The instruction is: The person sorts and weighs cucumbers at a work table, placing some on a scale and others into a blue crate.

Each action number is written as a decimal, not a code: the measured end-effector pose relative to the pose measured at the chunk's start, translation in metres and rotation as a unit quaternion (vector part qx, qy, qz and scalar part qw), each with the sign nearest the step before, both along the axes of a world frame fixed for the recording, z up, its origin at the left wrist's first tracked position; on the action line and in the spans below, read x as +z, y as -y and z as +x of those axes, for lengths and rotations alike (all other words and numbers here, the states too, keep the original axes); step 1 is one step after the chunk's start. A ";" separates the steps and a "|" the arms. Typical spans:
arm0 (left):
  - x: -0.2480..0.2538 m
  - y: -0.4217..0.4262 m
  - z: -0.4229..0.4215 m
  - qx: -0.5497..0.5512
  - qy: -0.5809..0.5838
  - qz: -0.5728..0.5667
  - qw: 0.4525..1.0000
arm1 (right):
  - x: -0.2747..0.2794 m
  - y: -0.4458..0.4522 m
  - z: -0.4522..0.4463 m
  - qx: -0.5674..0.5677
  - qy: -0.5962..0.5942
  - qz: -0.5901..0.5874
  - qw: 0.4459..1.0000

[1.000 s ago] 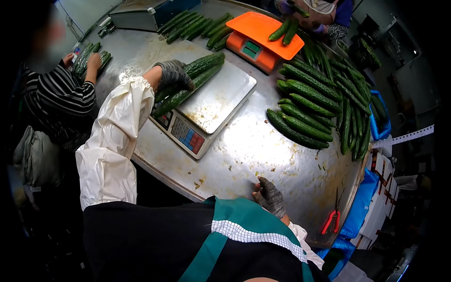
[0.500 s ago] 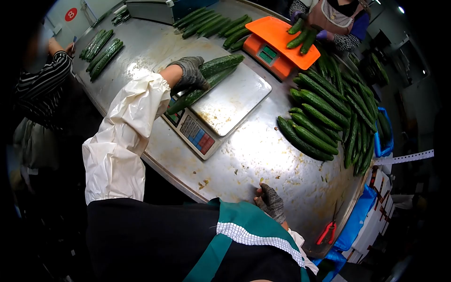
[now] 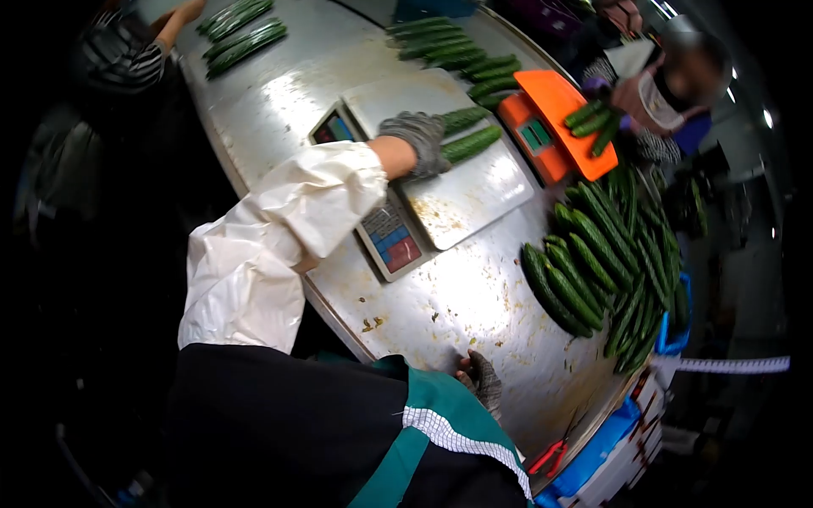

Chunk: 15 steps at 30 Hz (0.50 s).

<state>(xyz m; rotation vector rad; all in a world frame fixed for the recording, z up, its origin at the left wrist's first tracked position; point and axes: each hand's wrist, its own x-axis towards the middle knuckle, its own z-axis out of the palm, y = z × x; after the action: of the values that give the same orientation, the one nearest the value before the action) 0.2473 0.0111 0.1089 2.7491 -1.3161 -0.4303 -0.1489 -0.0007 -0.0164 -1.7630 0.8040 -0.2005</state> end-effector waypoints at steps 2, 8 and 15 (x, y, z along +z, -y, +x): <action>-0.009 0.000 -0.002 0.020 0.032 -0.014 0.999 | -0.005 0.002 -0.004 0.023 0.006 -0.005 1.000; -0.017 0.012 -0.017 0.093 0.061 -0.016 0.994 | -0.030 0.018 -0.022 0.024 -0.027 0.037 0.999; 0.000 0.024 -0.120 0.072 0.245 -0.324 0.911 | -0.020 0.020 -0.023 0.018 -0.066 0.031 0.997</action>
<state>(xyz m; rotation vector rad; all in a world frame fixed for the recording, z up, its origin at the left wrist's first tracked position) 0.1271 -0.0134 0.1094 2.3969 -1.0441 0.6398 -0.1715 -0.0208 -0.0361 -1.7441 0.8634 -0.0349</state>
